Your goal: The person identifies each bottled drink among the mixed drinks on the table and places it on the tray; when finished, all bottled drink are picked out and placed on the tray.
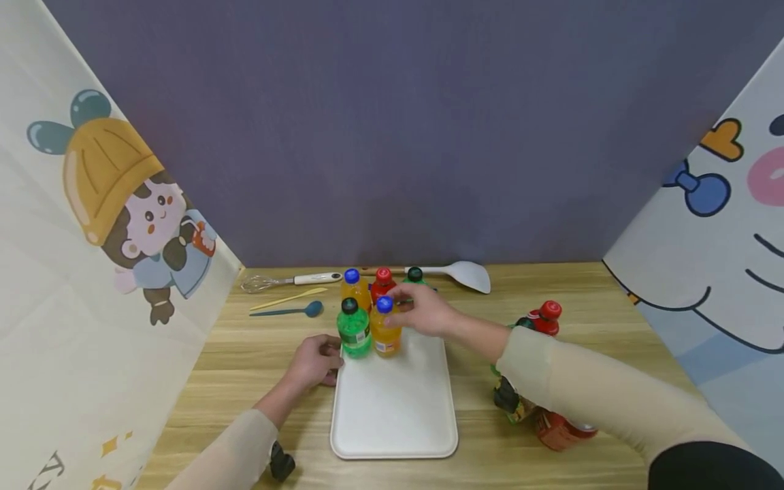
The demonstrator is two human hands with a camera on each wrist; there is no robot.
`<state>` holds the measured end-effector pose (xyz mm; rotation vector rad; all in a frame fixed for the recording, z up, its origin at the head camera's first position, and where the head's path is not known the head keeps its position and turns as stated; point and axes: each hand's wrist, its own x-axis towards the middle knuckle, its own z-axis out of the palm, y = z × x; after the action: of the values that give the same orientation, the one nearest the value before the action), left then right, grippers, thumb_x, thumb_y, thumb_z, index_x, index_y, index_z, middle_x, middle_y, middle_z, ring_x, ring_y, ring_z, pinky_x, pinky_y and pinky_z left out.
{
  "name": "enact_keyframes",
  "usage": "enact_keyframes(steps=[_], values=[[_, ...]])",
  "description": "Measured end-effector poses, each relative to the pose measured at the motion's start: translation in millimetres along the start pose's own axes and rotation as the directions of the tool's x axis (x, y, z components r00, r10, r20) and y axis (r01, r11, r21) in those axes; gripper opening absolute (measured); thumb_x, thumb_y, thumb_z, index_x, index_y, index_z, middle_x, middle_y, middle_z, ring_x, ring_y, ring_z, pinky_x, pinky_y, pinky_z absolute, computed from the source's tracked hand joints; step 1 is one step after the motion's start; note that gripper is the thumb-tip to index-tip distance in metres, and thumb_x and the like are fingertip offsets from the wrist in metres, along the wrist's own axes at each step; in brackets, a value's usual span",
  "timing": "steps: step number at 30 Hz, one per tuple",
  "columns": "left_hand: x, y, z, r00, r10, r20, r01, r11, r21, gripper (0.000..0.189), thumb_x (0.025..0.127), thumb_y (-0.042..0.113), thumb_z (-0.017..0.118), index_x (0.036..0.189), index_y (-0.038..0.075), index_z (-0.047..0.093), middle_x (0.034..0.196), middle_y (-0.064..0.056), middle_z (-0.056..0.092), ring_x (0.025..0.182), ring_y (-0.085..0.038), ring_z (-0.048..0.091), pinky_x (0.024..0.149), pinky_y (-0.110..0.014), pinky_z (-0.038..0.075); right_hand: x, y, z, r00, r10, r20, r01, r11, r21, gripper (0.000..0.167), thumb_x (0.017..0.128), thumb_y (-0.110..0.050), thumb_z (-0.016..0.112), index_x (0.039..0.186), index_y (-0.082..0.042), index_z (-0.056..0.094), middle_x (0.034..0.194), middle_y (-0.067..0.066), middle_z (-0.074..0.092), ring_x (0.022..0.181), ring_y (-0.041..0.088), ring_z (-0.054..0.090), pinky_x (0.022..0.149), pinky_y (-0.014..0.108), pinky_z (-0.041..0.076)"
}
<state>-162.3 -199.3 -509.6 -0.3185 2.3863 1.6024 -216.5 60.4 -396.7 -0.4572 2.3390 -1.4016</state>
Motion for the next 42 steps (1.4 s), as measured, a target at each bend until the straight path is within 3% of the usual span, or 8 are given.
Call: enact_keyframes(steps=[5, 11, 20, 25, 33, 42], values=[[-0.5, 0.4, 0.2, 1.0, 0.005, -0.001, -0.005, 1.0, 0.003, 0.046, 0.086, -0.008, 0.069, 0.131, -0.005, 0.061, 0.102, -0.018, 0.064, 0.073, -0.022, 0.067, 0.058, -0.038, 0.066, -7.1, -7, -16, 1.0, -0.03, -0.006, 0.03, 0.999, 0.026, 0.045, 0.089, -0.017, 0.081, 0.129, -0.005, 0.063, 0.133, 0.014, 0.062, 0.122, 0.032, 0.064, 0.096, 0.04, 0.062], [-2.1, 0.8, 1.6, 1.0, 0.003, -0.004, -0.003, 1.0, 0.017, 0.046, 0.086, -0.008, 0.069, 0.131, -0.005, 0.061, 0.101, -0.017, 0.064, 0.073, -0.022, 0.067, 0.057, -0.037, 0.066, -23.0, -20, -43, 0.997, -0.069, -0.038, 0.068, 0.997, -0.039, 0.047, 0.09, -0.029, 0.081, 0.13, -0.013, 0.062, 0.134, 0.008, 0.062, 0.123, 0.026, 0.061, 0.102, 0.041, 0.059], [-2.6, 0.2, 4.0, 1.0, 0.012, 0.002, -0.012, 1.0, 0.024, 0.046, 0.086, -0.008, 0.069, 0.131, -0.005, 0.061, 0.1, -0.017, 0.065, 0.073, -0.022, 0.067, 0.057, -0.037, 0.066, -53.6, -22, -91, 0.984, -0.156, -0.091, 0.148, 0.986, -0.082, 0.049, 0.09, -0.029, 0.081, 0.131, -0.013, 0.06, 0.132, 0.008, 0.062, 0.124, 0.03, 0.061, 0.102, 0.045, 0.057], [-2.4, 1.0, 4.0, 1.0, 0.023, -0.006, -0.023, 0.999, 0.029, 0.045, 0.086, -0.009, 0.069, 0.13, -0.006, 0.061, 0.1, -0.017, 0.064, 0.074, -0.022, 0.066, 0.056, -0.037, 0.066, -72.2, -14, -118, 0.979, -0.145, -0.144, 0.126, 0.983, -0.134, 0.052, 0.09, -0.035, 0.08, 0.132, -0.013, 0.06, 0.132, 0.007, 0.063, 0.126, 0.029, 0.06, 0.099, 0.043, 0.058], [-1.3, 2.2, 3.6, 0.999, 0.035, -0.002, -0.035, 0.999, 0.04, 0.043, 0.087, -0.008, 0.069, 0.13, -0.006, 0.061, 0.1, -0.017, 0.064, 0.074, -0.022, 0.066, 0.058, -0.037, 0.066, -111.0, 10, -153, 0.961, -0.106, -0.255, 0.056, 0.979, -0.195, 0.052, 0.092, -0.04, 0.077, 0.132, -0.012, 0.059, 0.132, 0.008, 0.064, 0.122, 0.023, 0.061, 0.088, 0.015, 0.055], [-3.4, 0.2, 3.8, 0.998, 0.057, -0.014, -0.056, 0.998, 0.033, 0.042, 0.085, -0.008, 0.069, 0.126, -0.008, 0.062, 0.097, -0.017, 0.064, 0.069, -0.022, 0.066, 0.054, -0.037, 0.065, -146.8, 49, -177, 0.941, -0.031, -0.338, -0.047, 0.975, -0.219, 0.051, 0.096, -0.04, 0.072, 0.135, -0.01, 0.057, 0.133, 0.01, 0.061, 0.109, -0.002, 0.057, 0.081, 0.014, 0.054]])
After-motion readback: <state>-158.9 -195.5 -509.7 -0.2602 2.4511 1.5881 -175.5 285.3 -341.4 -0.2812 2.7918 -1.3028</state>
